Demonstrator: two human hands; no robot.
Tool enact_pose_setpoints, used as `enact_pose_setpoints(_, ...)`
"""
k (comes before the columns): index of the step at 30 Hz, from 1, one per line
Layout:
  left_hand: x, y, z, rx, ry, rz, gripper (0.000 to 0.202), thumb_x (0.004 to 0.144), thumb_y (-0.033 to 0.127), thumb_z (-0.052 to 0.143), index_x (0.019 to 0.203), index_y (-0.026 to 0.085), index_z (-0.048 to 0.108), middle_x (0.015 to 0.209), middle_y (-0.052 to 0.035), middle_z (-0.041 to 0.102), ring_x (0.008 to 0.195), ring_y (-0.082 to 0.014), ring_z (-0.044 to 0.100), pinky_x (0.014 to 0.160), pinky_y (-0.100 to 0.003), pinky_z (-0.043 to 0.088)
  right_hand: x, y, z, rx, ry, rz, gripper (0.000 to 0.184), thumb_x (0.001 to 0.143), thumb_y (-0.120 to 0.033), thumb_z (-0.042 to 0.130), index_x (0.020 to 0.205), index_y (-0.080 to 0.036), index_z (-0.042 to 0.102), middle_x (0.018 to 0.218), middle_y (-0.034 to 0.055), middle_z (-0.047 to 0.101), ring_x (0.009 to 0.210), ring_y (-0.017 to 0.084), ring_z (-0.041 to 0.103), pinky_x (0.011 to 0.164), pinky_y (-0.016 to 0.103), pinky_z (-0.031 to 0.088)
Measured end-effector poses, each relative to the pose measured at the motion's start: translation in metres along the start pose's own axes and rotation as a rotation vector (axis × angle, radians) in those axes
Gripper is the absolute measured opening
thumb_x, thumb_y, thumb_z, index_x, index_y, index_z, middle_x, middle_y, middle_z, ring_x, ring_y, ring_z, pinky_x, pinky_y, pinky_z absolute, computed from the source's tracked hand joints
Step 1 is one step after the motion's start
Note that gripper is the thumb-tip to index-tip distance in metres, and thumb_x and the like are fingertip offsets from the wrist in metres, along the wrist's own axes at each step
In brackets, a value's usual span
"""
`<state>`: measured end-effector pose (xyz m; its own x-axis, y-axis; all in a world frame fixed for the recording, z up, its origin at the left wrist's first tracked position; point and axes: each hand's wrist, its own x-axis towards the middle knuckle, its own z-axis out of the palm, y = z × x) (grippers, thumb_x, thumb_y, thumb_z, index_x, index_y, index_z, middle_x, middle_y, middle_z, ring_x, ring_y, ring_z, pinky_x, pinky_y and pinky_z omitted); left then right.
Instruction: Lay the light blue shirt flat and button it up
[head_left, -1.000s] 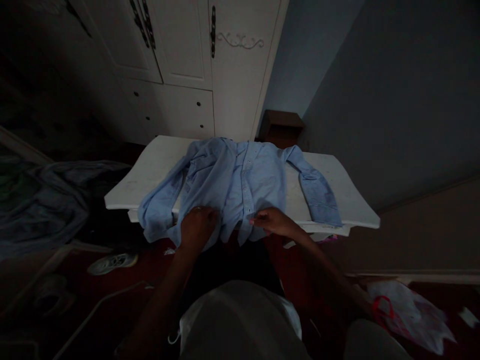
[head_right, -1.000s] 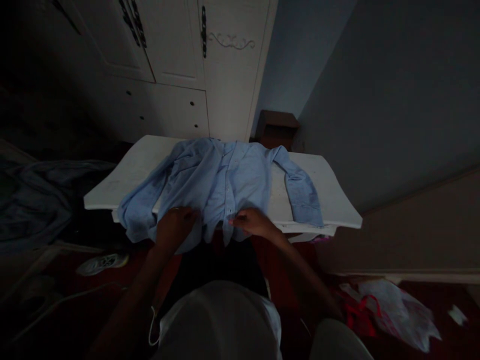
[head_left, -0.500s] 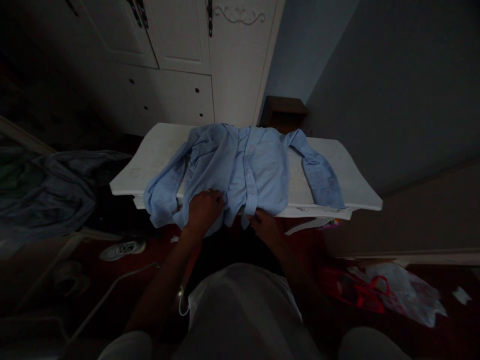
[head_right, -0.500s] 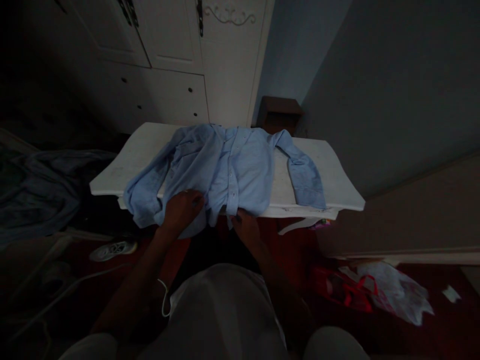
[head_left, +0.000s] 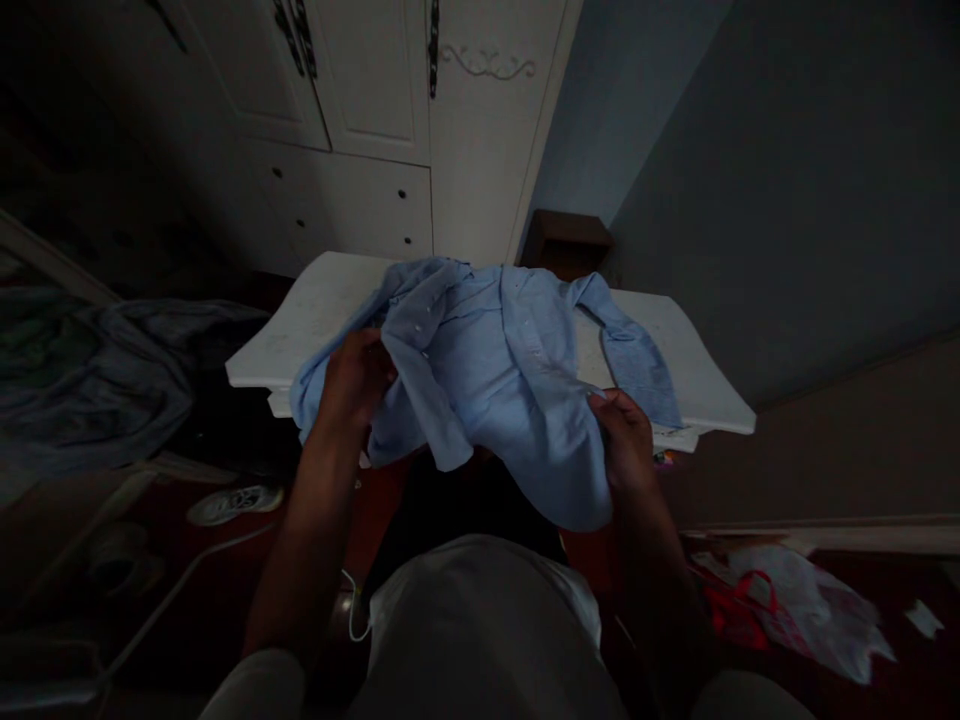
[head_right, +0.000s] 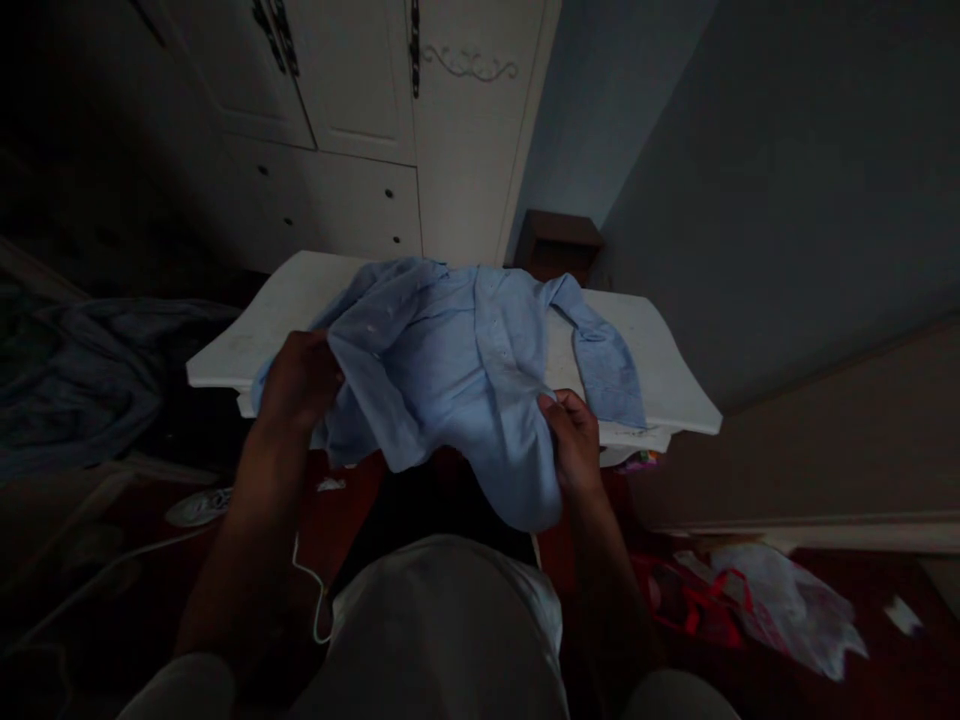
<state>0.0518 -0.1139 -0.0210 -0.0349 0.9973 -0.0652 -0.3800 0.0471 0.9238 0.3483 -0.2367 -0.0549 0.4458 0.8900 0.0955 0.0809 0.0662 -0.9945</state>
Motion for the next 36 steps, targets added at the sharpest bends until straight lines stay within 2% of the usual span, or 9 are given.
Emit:
enact_pose_setpoints(3, 0.012, 0.002, 0.031, -0.117, -0.237, -0.118, 0.018, 0.08, 0.032, 0.051, 0.074, 0.016, 0.058, 0.062, -0.0005, 0.058, 0.055, -0.0129, 0.053, 0.049, -0.023, 0.043, 0.007, -0.009, 0.021, 0.014, -0.033, -0.003, 0.028, 0.078, -0.046, 0.065, 0.073, -0.023, 0.05, 0.058, -0.0054, 0.043, 0.052, 0.011, 0.038, 0.049, 0.022, 0.034)
enact_pose_setpoints(6, 0.026, -0.02, 0.052, 0.081, -0.339, -0.132, 0.016, 0.078, 0.03, 0.059, 0.072, 0.015, 0.061, 0.057, 0.0003, 0.057, 0.056, -0.0143, 0.055, 0.052, -0.023, 0.044, 0.006, -0.006, 0.046, 0.03, -0.171, -0.015, 0.026, 0.077, -0.045, 0.067, 0.077, -0.021, 0.056, 0.063, -0.0047, 0.049, 0.056, 0.01, 0.044, 0.053, 0.022, 0.038)
enact_pose_setpoints(10, 0.028, -0.047, 0.038, 0.489, -0.364, -0.039, 0.013, 0.073, 0.024, 0.066, 0.064, 0.015, 0.061, 0.054, 0.0009, 0.058, 0.051, -0.012, 0.051, 0.051, -0.022, 0.038, 0.0, 0.007, 0.056, 0.045, -0.246, 0.012, 0.025, 0.078, -0.043, 0.065, 0.082, -0.02, 0.058, 0.07, -0.0024, 0.056, 0.063, 0.012, 0.05, 0.059, 0.022, 0.041)
enact_pose_setpoints(16, -0.031, -0.043, 0.0, 0.658, -0.203, 0.213, 0.014, 0.077, 0.033, 0.065, 0.075, 0.019, 0.064, 0.068, 0.0001, 0.063, 0.065, -0.0146, 0.056, 0.06, -0.024, 0.043, 0.004, 0.023, 0.027, -0.09, -0.19, 0.076, 0.025, 0.076, -0.044, 0.065, 0.08, -0.02, 0.058, 0.068, -0.0018, 0.055, 0.062, 0.013, 0.05, 0.057, 0.023, 0.041)
enact_pose_setpoints(21, -0.091, -0.075, 0.001, 0.859, -0.414, 0.19, 0.016, 0.083, 0.037, 0.062, 0.078, 0.021, 0.064, 0.075, -0.0009, 0.065, 0.07, -0.0153, 0.06, 0.066, -0.026, 0.047, 0.01, 0.018, 0.001, -0.061, -0.034, 0.085, 0.027, 0.073, -0.044, 0.068, 0.08, -0.02, 0.059, 0.063, -0.0033, 0.051, 0.057, 0.011, 0.045, 0.053, 0.023, 0.038)
enact_pose_setpoints(24, -0.106, -0.104, 0.011, 0.927, -0.416, 0.337, 0.019, 0.083, 0.032, 0.063, 0.098, 0.023, 0.064, 0.097, -0.0046, 0.067, 0.088, -0.0192, 0.063, 0.079, -0.032, 0.052, 0.009, 0.012, -0.008, -0.022, 0.095, 0.042, 0.028, 0.073, -0.044, 0.069, 0.081, -0.02, 0.058, 0.063, -0.0042, 0.048, 0.056, 0.011, 0.043, 0.051, 0.022, 0.036)
enact_pose_setpoints(29, -0.092, -0.121, 0.052, 1.088, -0.247, 0.689, 0.033, 0.086, 0.029, 0.061, 0.118, 0.019, 0.059, 0.115, -0.0115, 0.062, 0.109, -0.0255, 0.056, 0.095, -0.042, 0.048, 0.003, 0.005, 0.001, -0.029, 0.082, -0.029, 0.027, 0.074, -0.043, 0.069, 0.079, -0.018, 0.06, 0.064, -0.0051, 0.046, 0.056, 0.009, 0.042, 0.052, 0.021, 0.034)
enact_pose_setpoints(32, -0.072, -0.12, 0.072, 1.285, -0.169, 0.69, 0.042, 0.081, 0.029, 0.067, 0.121, 0.016, 0.06, 0.119, -0.0149, 0.059, 0.109, -0.0304, 0.054, 0.091, -0.045, 0.048, 0.001, 0.006, 0.013, -0.057, -0.072, -0.008, 0.027, 0.075, -0.044, 0.068, 0.079, -0.018, 0.061, 0.064, -0.0045, 0.05, 0.056, 0.01, 0.044, 0.052, 0.022, 0.035)
enact_pose_setpoints(36, -0.051, -0.121, 0.073, 1.431, -0.286, 0.691, 0.035, 0.079, 0.024, 0.069, 0.114, 0.02, 0.068, 0.112, -0.0131, 0.062, 0.101, -0.0301, 0.056, 0.084, -0.044, 0.048, 0.001, 0.012, 0.021, -0.12, -0.212, -0.009, 0.028, 0.078, -0.046, 0.065, 0.079, -0.018, 0.061, 0.064, -0.0034, 0.053, 0.057, 0.011, 0.046, 0.053, 0.023, 0.036)
